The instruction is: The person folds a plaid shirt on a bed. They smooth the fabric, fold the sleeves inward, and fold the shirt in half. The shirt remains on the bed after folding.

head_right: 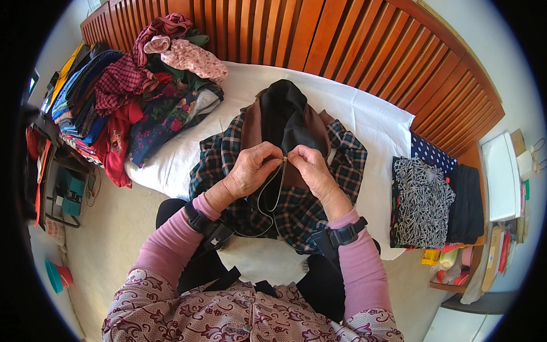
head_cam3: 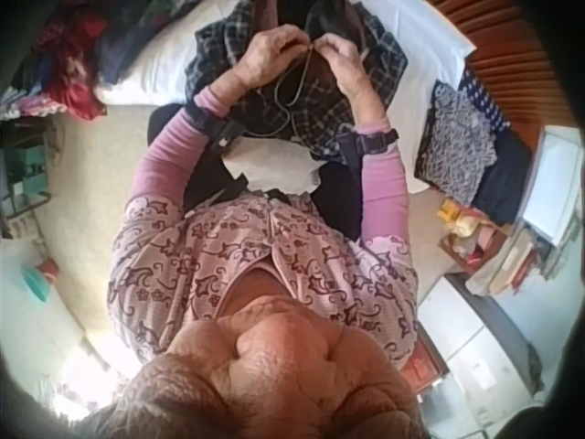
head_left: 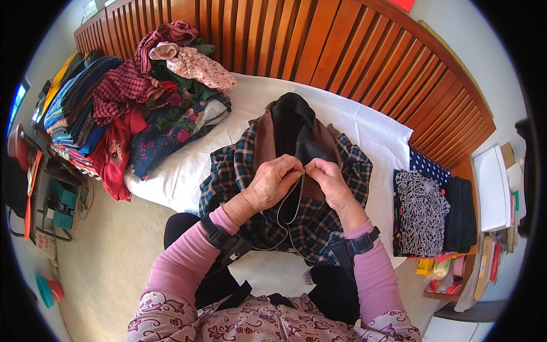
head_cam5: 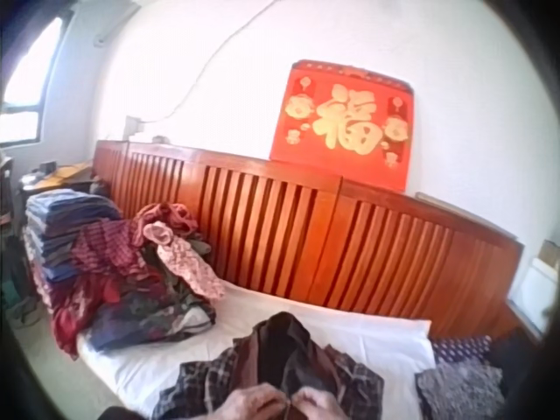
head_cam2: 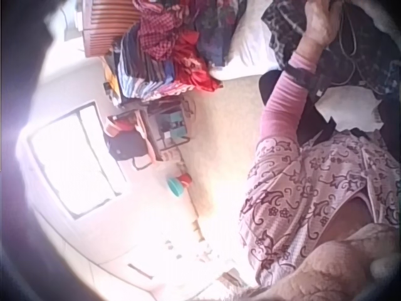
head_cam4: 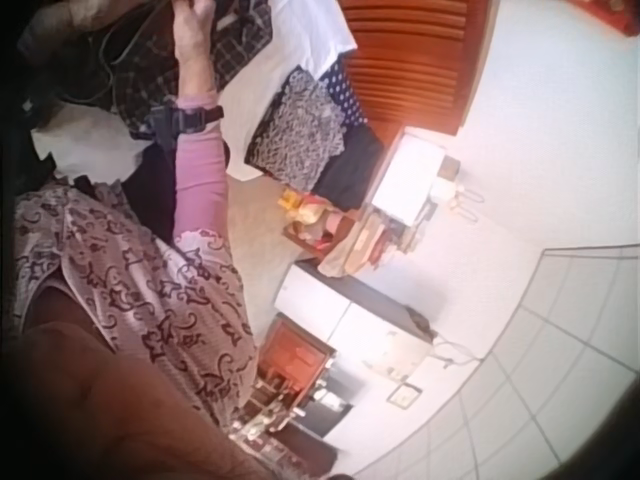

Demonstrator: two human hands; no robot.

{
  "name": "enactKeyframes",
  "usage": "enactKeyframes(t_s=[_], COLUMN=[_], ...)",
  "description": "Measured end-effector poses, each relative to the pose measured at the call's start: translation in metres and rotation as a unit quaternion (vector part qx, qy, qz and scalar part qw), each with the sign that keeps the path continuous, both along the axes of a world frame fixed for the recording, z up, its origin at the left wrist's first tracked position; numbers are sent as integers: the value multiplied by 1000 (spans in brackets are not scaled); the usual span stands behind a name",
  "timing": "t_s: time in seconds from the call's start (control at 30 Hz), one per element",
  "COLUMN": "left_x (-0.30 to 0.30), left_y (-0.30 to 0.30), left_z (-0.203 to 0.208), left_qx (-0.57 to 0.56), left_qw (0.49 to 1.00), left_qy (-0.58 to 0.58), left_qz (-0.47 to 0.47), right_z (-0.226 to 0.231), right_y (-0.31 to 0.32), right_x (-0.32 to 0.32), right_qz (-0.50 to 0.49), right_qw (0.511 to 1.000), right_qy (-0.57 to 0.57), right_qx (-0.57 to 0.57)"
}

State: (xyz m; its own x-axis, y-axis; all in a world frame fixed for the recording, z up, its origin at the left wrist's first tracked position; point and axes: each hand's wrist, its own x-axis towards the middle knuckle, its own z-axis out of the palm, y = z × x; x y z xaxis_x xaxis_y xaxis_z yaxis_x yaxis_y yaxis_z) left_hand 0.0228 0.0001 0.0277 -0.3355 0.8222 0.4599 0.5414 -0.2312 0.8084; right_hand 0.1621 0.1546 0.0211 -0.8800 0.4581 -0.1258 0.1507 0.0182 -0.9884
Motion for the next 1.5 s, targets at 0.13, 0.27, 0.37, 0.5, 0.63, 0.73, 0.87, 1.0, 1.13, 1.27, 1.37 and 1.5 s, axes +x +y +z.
enactKeyframes(t_s=[0.13,0.27,0.37,0.5,0.63,0.73,0.87,1.0,1.13,1.27,1.37,1.5], left_x=[1,2,4,8,12,13,14,15,14,16,14,8], left_y=[-1,-1,0,1,2,3,4,3,2,3,5,6], left_z=[-2,-3,-3,-4,-7,-11,-14,-12,-9,-10,-12,-12], left_qx=[32,53,63,93,96,94,99,79,30,30,28,36], left_qw=[999,995,993,988,986,987,987,994,998,997,995,988], left_qy=[39,75,103,126,134,133,128,77,50,72,96,148], left_qz=[-10,-26,-12,-13,-12,-11,-13,-7,6,8,6,16], right_z=[-1,1,3,2,-4,-8,-7,0,3,-1,-4,-6], right_y=[0,1,3,6,8,7,5,8,11,8,5,2], right_x=[-2,-2,0,0,-1,-3,-5,-2,0,-2,-3,-3], right_qz=[1,25,25,13,4,4,3,5,-10,-19,-20,-6], right_qw=[1000,999,998,999,1000,999,995,995,992,992,986,978], right_qy=[-7,1,-2,-8,-18,-5,-30,-33,-36,-44,-64,-86], right_qx=[-13,-35,-49,-35,14,50,100,91,118,118,154,192])
